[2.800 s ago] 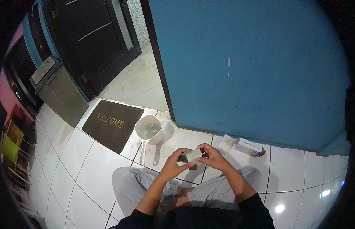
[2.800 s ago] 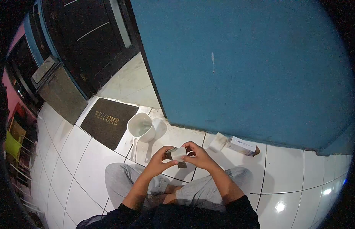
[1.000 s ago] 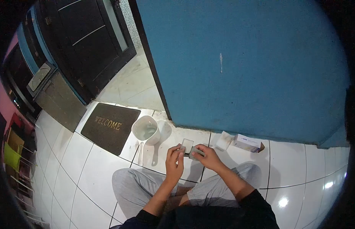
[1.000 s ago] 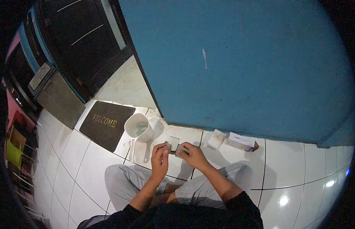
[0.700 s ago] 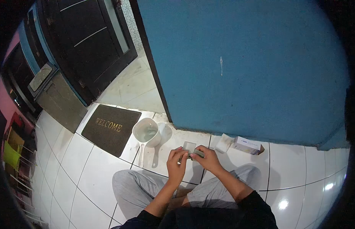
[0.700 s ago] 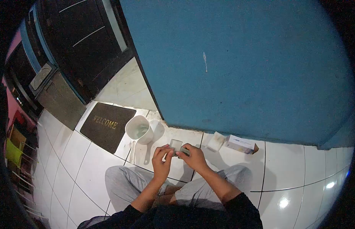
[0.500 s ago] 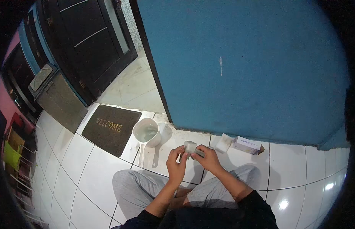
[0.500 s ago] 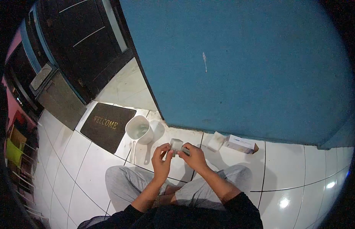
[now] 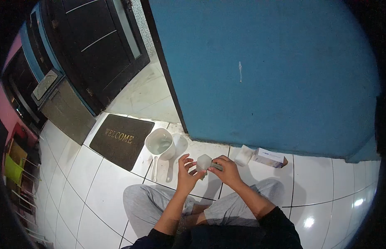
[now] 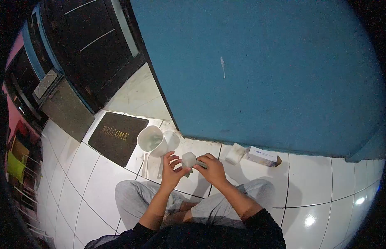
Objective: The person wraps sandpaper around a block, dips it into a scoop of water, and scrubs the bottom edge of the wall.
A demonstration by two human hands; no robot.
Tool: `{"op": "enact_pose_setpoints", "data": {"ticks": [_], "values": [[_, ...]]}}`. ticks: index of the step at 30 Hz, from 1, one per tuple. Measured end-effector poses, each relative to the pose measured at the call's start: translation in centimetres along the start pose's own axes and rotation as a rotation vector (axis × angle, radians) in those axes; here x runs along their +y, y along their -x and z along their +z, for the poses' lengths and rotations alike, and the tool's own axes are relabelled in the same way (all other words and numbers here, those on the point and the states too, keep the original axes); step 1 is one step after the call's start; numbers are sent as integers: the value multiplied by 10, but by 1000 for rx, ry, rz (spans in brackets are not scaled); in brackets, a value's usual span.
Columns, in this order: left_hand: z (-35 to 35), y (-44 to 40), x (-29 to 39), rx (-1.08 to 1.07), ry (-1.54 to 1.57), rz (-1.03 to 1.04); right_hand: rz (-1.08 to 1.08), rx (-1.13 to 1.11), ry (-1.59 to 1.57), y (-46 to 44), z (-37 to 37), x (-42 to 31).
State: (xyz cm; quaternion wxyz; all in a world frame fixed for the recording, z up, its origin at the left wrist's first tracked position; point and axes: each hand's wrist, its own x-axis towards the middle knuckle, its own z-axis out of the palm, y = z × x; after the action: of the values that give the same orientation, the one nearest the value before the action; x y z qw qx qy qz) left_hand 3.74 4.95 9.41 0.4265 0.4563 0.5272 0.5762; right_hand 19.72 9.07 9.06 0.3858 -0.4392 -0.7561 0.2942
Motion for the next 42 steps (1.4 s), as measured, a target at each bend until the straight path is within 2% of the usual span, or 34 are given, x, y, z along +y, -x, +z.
{"op": "enact_pose_setpoints", "data": {"ticks": [8,13,17,19,23,25,32,37,42], "values": [[-11,1,-2,-160,-111,-46,-57,-59,-34,-1,-3,-1],[-15,3,-6,-126,43,-76,-46,-160,-55,-4,-15,-3],[-21,1,-18,-145,213,-77,9,-93,-55,-8,-25,-3],[-20,2,-21,-119,388,-186,21,-79,-58,-8,-26,-2],[-15,0,-18,-35,439,-229,25,-62,-116,-7,-25,-3],[-11,-1,-18,3,317,-128,63,-79,-133,-7,-24,-3],[1,0,-25,48,150,-16,53,-135,-133,-4,-16,-11],[11,2,-23,168,-70,134,41,-131,-116,-3,-6,-6],[18,2,-22,209,-95,119,82,-124,-157,0,-2,-5]]}}
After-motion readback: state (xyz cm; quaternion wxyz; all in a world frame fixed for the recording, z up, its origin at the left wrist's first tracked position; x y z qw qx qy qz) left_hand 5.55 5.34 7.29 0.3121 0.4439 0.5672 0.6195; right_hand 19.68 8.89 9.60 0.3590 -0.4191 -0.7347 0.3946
